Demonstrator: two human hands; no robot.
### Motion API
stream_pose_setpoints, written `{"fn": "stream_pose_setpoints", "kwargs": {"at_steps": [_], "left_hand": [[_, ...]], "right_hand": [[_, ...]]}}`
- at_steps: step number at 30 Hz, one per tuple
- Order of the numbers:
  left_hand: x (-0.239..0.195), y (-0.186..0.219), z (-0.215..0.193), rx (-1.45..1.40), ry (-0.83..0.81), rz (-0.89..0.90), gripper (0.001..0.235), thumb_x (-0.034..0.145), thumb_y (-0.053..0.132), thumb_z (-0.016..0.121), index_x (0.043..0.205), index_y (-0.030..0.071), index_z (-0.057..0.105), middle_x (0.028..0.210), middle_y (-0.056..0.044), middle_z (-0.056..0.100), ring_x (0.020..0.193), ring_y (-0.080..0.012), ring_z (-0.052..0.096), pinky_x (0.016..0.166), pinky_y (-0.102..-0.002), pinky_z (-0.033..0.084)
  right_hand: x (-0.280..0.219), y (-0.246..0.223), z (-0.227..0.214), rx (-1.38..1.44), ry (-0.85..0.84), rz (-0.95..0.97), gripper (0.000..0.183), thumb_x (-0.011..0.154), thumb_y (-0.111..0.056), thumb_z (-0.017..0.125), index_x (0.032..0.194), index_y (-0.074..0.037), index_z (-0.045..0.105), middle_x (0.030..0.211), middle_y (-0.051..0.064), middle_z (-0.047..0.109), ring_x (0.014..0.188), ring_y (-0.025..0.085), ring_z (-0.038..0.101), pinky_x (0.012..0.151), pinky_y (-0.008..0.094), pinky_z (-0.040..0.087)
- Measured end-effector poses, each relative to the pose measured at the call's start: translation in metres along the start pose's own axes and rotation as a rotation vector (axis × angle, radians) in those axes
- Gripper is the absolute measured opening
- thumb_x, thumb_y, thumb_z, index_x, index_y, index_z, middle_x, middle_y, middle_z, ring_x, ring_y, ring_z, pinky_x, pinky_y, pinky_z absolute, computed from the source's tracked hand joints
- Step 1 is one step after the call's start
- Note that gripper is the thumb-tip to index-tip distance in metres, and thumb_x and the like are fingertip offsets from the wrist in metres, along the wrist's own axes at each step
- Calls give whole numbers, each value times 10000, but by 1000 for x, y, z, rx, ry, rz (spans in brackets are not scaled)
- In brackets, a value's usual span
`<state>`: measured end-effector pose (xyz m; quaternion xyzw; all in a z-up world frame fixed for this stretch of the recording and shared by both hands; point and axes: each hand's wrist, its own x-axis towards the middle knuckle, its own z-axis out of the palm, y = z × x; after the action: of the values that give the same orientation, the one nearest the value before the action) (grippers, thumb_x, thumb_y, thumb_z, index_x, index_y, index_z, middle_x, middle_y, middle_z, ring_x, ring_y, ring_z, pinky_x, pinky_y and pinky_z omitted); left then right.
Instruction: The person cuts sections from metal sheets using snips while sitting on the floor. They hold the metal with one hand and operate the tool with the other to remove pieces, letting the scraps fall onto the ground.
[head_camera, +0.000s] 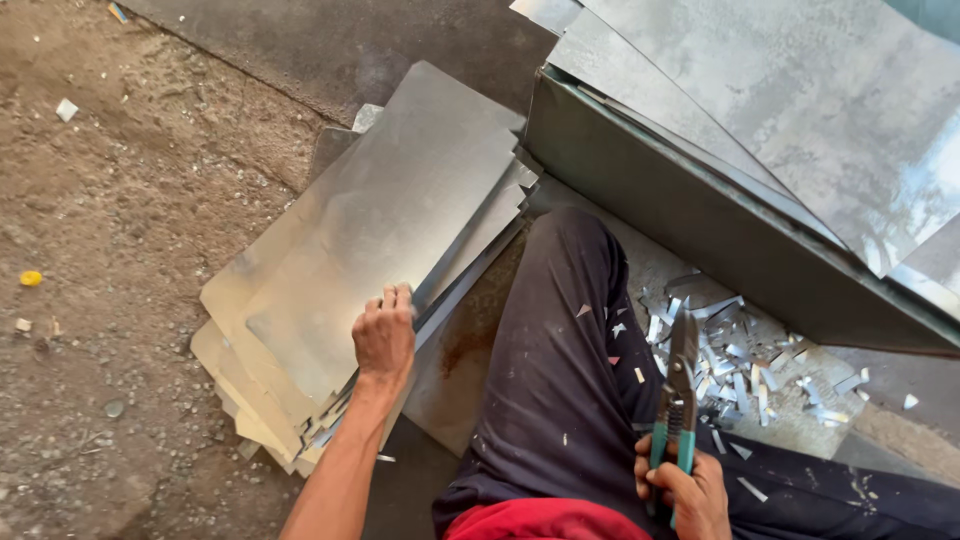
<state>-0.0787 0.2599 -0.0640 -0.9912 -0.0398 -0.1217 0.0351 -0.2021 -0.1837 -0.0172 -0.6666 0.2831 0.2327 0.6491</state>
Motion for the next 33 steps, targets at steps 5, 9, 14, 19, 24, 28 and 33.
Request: {"fn": "stream_pose_setpoints", "kwargs": {"at_steps": [5, 9, 14, 19, 24, 28, 33], "left_hand": [[27, -34, -43, -18, 12, -83, 163, 1069, 161, 587, 969, 69, 677, 673, -86, 662, 555, -223, 641, 435, -371, 496], [80, -118, -147, -305, 372, -284, 260, 1056, 44, 679, 802, 100, 658, 689, -27, 627, 569, -112, 536, 546, -331, 457], [72, -78, -241, -1303, 768, -794, 81, 921, -34, 758, 946, 42, 770, 926, -32, 797, 843, -145, 793, 829, -303, 662], [58, -27, -204, -1849, 431, -711, 187, 851, -66, 773, 788, 64, 655, 856, -89, 690, 755, -195, 739, 676, -378, 680], [48, 45, -114, -2211, 94, -1264, 76, 876, -5, 699, 806, -17, 724, 831, -128, 758, 744, -198, 733, 638, -300, 632], [10, 56, -80, -1503, -545, -1020, 182, 954, 103, 684, 963, -72, 733, 827, -248, 726, 669, -380, 675, 500, -410, 466], [64, 50, -74, -835, -8, -529, 288, 930, 178, 728, 1187, 50, 748, 1075, -171, 765, 1020, -311, 751, 882, -395, 573]], "right_hand": [[6, 18, -7, 162, 48, -11, 369, 698, 33, 536, 1030, 110, 679, 760, 192, 688, 572, 255, 658, 507, 328, 484], [10, 13, 0, 53, 91, -5, 352, 721, 38, 537, 1026, 120, 692, 764, 201, 699, 579, 267, 658, 525, 345, 479], [11, 2, 12, -52, -20, -41, 338, 727, 21, 545, 1011, 111, 705, 756, 188, 706, 590, 239, 658, 571, 347, 537], [10, -1, 11, -68, -38, -12, 344, 722, 10, 551, 1007, 116, 710, 742, 197, 697, 586, 236, 652, 574, 348, 537], [9, -3, 5, -52, -8, 36, 349, 740, -26, 553, 1030, 81, 716, 769, 153, 718, 567, 210, 652, 508, 304, 444], [9, 3, 3, -13, 24, -1, 347, 739, -26, 553, 1028, 83, 710, 757, 158, 725, 561, 201, 657, 476, 294, 395], [15, 6, 8, 111, 3, -27, 335, 714, -34, 563, 990, 96, 702, 729, 179, 714, 553, 231, 668, 545, 356, 555]]}}
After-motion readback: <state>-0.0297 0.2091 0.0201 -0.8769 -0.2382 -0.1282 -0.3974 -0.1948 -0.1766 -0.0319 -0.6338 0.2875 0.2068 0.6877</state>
